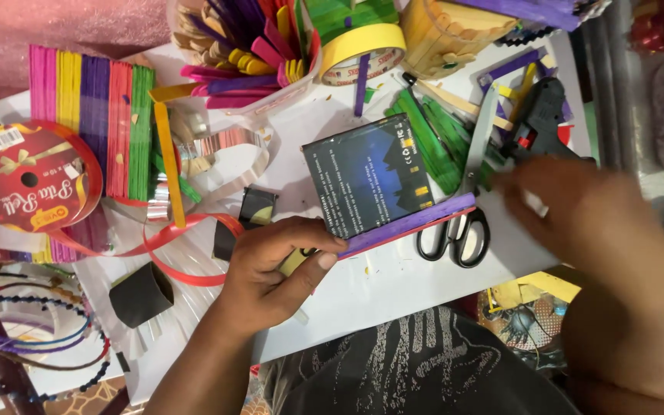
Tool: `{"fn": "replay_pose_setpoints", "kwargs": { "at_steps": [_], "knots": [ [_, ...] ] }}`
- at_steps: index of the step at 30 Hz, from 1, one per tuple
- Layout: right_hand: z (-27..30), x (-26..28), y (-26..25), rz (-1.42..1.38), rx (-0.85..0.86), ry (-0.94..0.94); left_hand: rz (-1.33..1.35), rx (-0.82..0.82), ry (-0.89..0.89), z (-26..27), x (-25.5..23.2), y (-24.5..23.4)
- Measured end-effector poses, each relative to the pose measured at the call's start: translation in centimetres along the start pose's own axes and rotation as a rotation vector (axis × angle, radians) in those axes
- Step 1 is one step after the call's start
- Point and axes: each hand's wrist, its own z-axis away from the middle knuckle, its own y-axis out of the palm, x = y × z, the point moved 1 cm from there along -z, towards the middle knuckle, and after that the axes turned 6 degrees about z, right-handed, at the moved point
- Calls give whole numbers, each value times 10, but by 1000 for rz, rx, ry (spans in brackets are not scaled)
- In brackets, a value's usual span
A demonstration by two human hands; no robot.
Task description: Assembling a popsicle stick craft by cutting sticks and gluing them to a base.
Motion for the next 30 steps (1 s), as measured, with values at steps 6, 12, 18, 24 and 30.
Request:
{"fn": "replay_pose_setpoints", "kwargs": {
  "at_steps": [6,12,18,24,30],
  "knots": [
    [-35,4,-9,237,-452,-151,31,-6,-11,0,0,1],
    [-70,6,16,623,-472,-93,36,1,-19,1,-1,2],
    [-84,3,20,754,-398,-80,41,3,-15,0,-1,2],
    [-95,-4,22,773,-242,-13,30,6,-27,1,-2,2],
    [-96,-3,20,660,-146,14,27,13,-19,0,-3,2]
  ]
}}
